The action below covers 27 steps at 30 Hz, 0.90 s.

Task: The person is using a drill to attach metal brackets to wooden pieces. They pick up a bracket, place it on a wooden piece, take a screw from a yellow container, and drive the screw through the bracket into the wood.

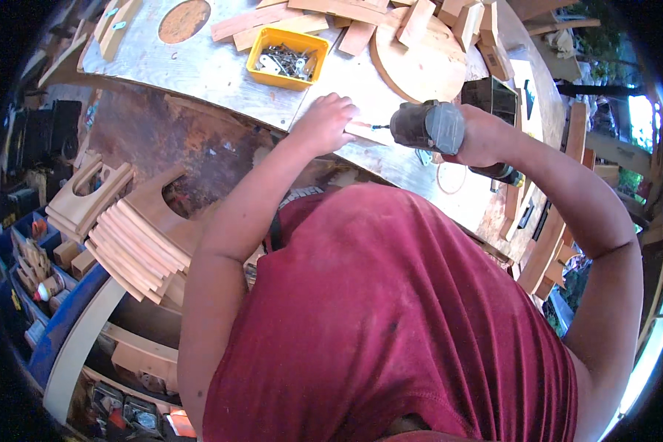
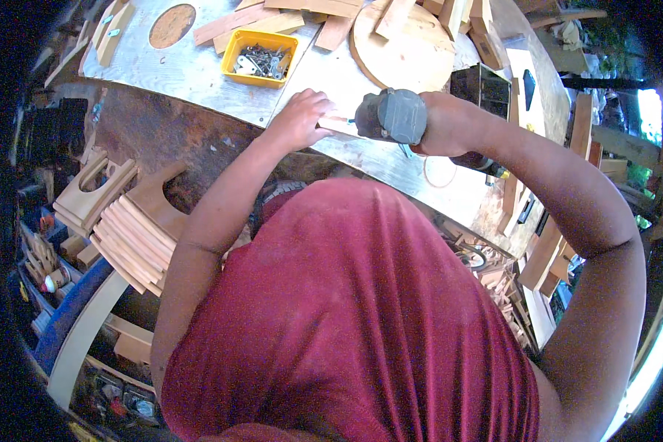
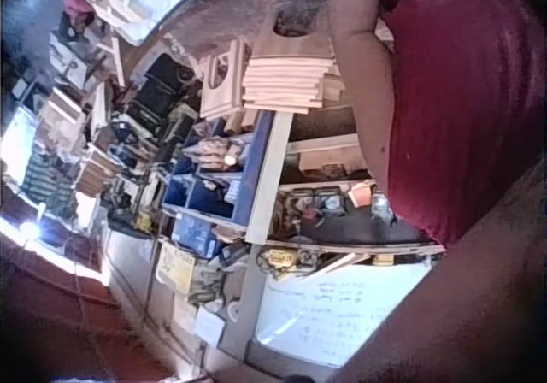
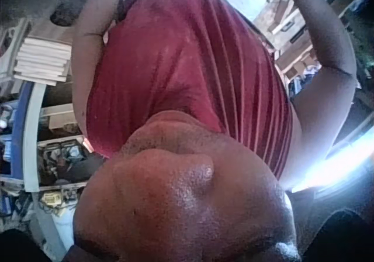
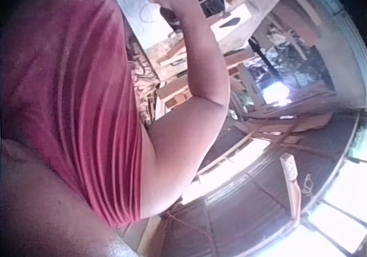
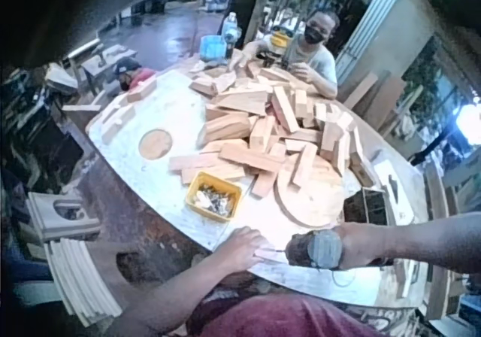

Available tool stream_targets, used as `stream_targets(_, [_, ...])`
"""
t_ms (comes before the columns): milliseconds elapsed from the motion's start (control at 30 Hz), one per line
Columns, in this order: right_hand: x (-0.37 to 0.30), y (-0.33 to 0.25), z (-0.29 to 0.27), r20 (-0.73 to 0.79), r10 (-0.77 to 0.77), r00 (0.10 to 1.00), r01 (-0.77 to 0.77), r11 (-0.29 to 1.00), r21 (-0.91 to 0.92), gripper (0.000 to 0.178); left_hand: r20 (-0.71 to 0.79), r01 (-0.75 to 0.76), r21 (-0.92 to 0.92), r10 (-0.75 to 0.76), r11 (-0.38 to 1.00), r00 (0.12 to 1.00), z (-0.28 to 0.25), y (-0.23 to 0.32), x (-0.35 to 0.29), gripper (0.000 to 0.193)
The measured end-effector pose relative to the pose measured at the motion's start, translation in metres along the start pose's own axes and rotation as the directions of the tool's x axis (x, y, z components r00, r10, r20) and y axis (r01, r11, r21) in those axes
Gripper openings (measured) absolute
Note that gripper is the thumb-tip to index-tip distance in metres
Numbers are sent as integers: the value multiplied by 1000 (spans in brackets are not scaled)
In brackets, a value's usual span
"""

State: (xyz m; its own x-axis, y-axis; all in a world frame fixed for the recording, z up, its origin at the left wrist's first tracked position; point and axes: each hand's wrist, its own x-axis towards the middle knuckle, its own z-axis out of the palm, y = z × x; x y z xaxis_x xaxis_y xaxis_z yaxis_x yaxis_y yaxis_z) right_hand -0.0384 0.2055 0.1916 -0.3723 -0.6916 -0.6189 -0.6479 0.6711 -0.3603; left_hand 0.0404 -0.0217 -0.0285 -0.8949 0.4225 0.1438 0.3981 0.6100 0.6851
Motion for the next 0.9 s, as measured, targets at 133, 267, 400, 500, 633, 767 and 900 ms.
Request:
stream_targets(133, [1, -2, -6, 70, 110, 991, -118, 986, 120, 40, -18, -23, 34, 23, 999, 1000, -1, 0, 0, 43])
stream_targets(267, [-11, -13, -13, 34, 202, 979, -204, 970, 132, 42, 11, -18, 67, 17, 998, 1000, -4, 3, 2, 43])
stream_targets(400, [-55, -20, -17, -181, 162, 970, -102, 947, 303, 44, 90, 35, 108, -45, 993, 995, -15, 14, 3, 47])
stream_targets(500, [-83, -18, -4, -253, 237, 938, -142, 928, 344, 48, 163, 103, 147, -127, 984, 978, -28, 21, 11, 51])
stream_targets(633, [-107, -11, 32, -300, 339, 891, -186, 878, 441, 50, 277, 212, 41, -215, 976, 936, -35, 24, 40, 55])
stream_targets(767, [-122, 1, 66, -293, 391, 872, -196, 830, 522, 52, 388, 208, -46, -174, 977, 905, -26, 29, 55, 42])
stream_targets(900, [-139, 14, 100, -352, 427, 833, -190, 818, 544, 52, 410, 231, -69, -184, 970, 893, -21, 35, 55, 34])
